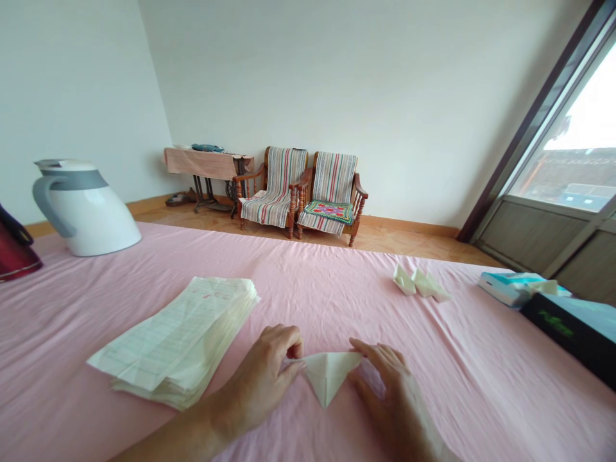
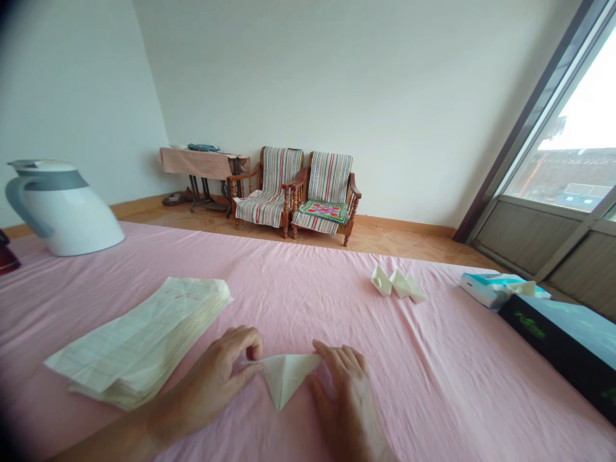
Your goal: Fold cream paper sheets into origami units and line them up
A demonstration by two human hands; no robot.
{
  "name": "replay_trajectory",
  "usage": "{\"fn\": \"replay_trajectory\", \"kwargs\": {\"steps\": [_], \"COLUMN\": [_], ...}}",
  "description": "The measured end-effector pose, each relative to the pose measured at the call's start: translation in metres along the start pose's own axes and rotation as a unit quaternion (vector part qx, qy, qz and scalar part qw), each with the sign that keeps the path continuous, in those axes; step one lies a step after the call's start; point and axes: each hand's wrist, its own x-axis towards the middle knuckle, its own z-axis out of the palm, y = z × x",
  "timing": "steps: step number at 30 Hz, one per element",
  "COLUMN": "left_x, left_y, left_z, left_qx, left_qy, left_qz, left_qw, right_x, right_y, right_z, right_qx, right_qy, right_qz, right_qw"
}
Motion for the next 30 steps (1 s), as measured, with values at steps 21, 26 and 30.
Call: {"fn": "replay_trajectory", "kwargs": {"steps": [21, 26, 30], "left_x": [0.003, 0.007, 0.011], "left_y": [0.000, 0.001, 0.001], "left_z": [-0.008, -0.010, -0.005], "left_qx": [-0.013, -0.043, -0.069], "left_qy": [0.153, 0.144, 0.143], "left_qz": [0.171, 0.174, 0.168], "left_qw": [0.973, 0.973, 0.973], "right_x": [0.015, 0.014, 0.010], "right_y": [-0.031, -0.038, -0.036], "right_z": [-0.026, -0.026, -0.018], "right_qx": [0.039, 0.130, 0.147], "right_qy": [-0.010, -0.078, -0.116], "right_qz": [-0.087, -0.037, 0.042], "right_qw": [0.995, 0.988, 0.981]}}
